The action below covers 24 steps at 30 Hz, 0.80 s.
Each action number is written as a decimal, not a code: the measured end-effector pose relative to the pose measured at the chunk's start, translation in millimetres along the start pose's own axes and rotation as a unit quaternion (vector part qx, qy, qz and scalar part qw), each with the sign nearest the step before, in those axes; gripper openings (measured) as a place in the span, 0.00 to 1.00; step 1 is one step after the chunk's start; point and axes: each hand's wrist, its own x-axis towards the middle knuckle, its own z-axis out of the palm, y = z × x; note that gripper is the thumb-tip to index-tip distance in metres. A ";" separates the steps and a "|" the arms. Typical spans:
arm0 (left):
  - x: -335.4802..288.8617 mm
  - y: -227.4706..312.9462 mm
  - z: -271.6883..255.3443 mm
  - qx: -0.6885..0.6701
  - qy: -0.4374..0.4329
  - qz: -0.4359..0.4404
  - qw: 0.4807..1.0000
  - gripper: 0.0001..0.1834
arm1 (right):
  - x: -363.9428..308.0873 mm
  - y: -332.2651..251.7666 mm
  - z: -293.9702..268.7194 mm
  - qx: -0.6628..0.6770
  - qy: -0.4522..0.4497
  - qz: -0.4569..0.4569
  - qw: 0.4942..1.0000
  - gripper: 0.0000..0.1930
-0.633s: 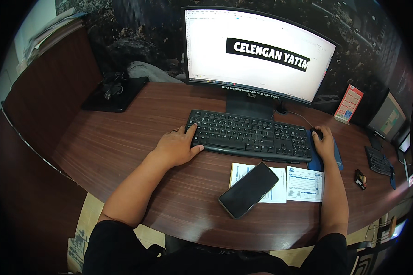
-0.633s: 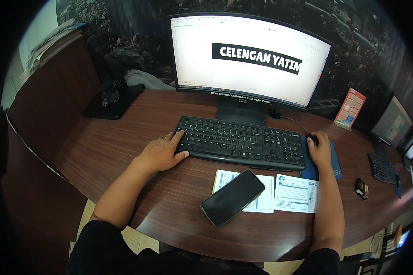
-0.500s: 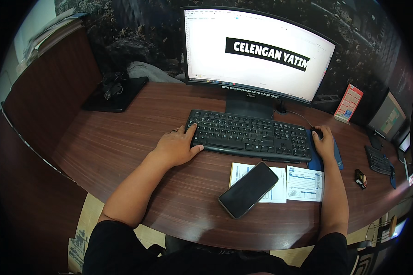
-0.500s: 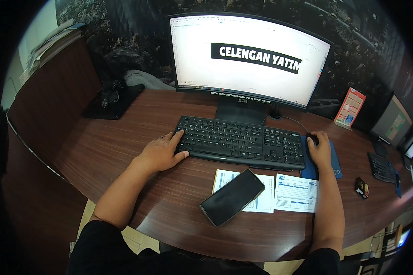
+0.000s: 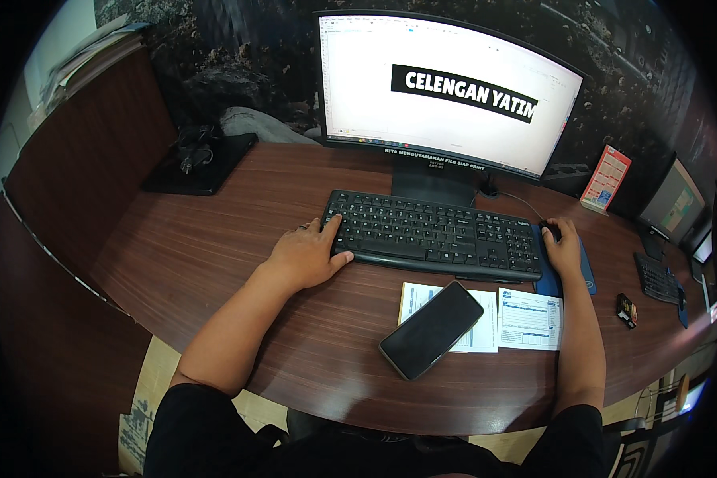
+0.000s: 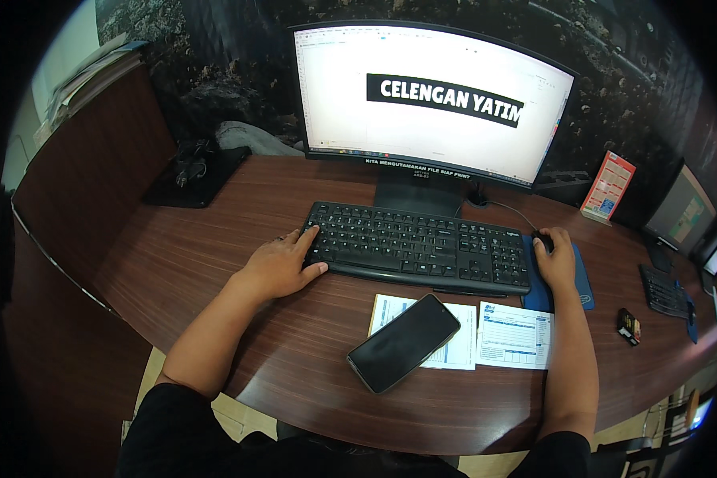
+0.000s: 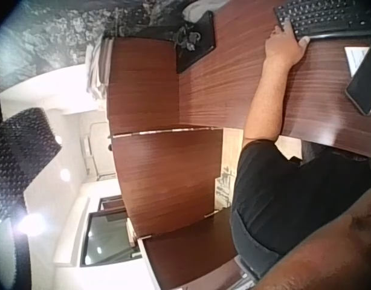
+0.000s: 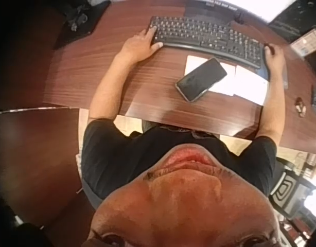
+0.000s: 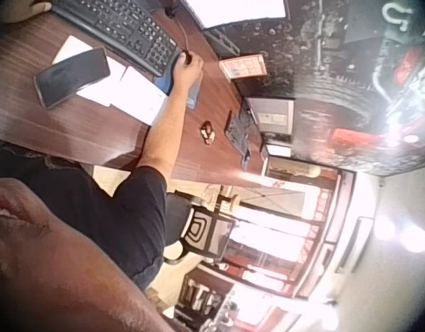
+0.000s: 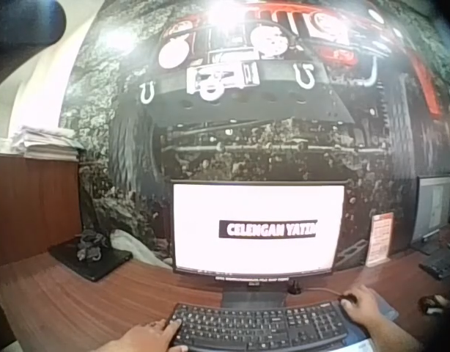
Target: Editing a graphic layout and preparing files for printing using computer software.
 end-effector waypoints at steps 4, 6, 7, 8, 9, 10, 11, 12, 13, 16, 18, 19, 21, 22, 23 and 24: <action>0.2 -0.1 -0.5 -0.005 0.001 0.003 1.000 0.45 | 0.3 2.3 -0.7 -0.004 -0.003 -0.002 1.000 0.13; -0.3 -0.1 -1.1 -0.003 0.000 0.003 1.000 0.45 | 0.1 -0.4 -0.8 -0.003 -0.002 -0.001 1.000 0.13; -0.7 0.0 -1.5 -0.001 0.000 0.003 1.000 0.45 | 0.0 -1.4 -0.7 -0.002 -0.001 0.000 1.000 0.13; -0.6 0.4 -1.6 -0.002 0.000 0.003 1.000 0.45 | -0.1 -0.9 -0.8 -0.002 -0.001 0.000 1.000 0.13; -0.6 0.9 -1.6 0.002 0.001 0.003 1.000 0.45 | -0.4 -0.1 -0.7 -0.001 0.001 -0.002 1.000 0.13; -0.5 1.2 -1.8 0.006 0.002 0.003 1.000 0.45 | -0.4 0.6 -0.7 0.001 0.004 -0.004 1.000 0.14; -0.6 1.1 -1.9 0.006 0.002 0.003 1.000 0.45 | -0.6 -0.5 -0.9 0.001 0.003 -0.004 1.000 0.14; -0.5 1.0 -2.1 0.004 -0.001 0.002 1.000 0.45 | -0.8 -1.8 -1.4 -0.003 0.001 -0.001 1.000 0.13; -0.4 0.8 -2.0 0.001 -0.003 0.001 1.000 0.45 | -0.9 -2.7 -1.4 -0.007 0.000 0.002 1.000 0.13; 0.3 -1.0 0.9 0.002 0.003 0.003 1.000 0.45 | -0.7 -1.9 -1.2 -0.005 0.002 0.002 1.000 0.13; 0.0 -1.3 0.7 0.001 0.003 0.003 1.000 0.45 | 0.0 -1.2 -1.0 -0.005 -0.002 0.004 1.000 0.14; 0.0 -1.4 0.6 0.000 0.004 0.002 1.000 0.45 | 0.2 -0.8 -0.9 -0.004 -0.006 0.006 1.000 0.14; -0.1 0.5 -1.8 -0.001 0.001 0.004 1.000 0.45 | 0.1 1.2 -0.1 -0.004 -0.004 0.006 1.000 0.15; 0.0 1.3 -2.6 -0.003 -0.002 0.006 1.000 0.45 | -0.2 2.4 0.2 -0.003 -0.001 0.005 1.000 0.15; -0.4 0.7 -2.6 -0.004 -0.001 0.005 1.000 0.45 | 0.2 0.8 0.1 -0.003 -0.002 0.004 1.000 0.15; -0.7 0.0 -2.4 -0.004 -0.001 0.005 1.000 0.45 | 0.3 -1.0 -0.1 -0.002 -0.003 0.005 1.000 0.16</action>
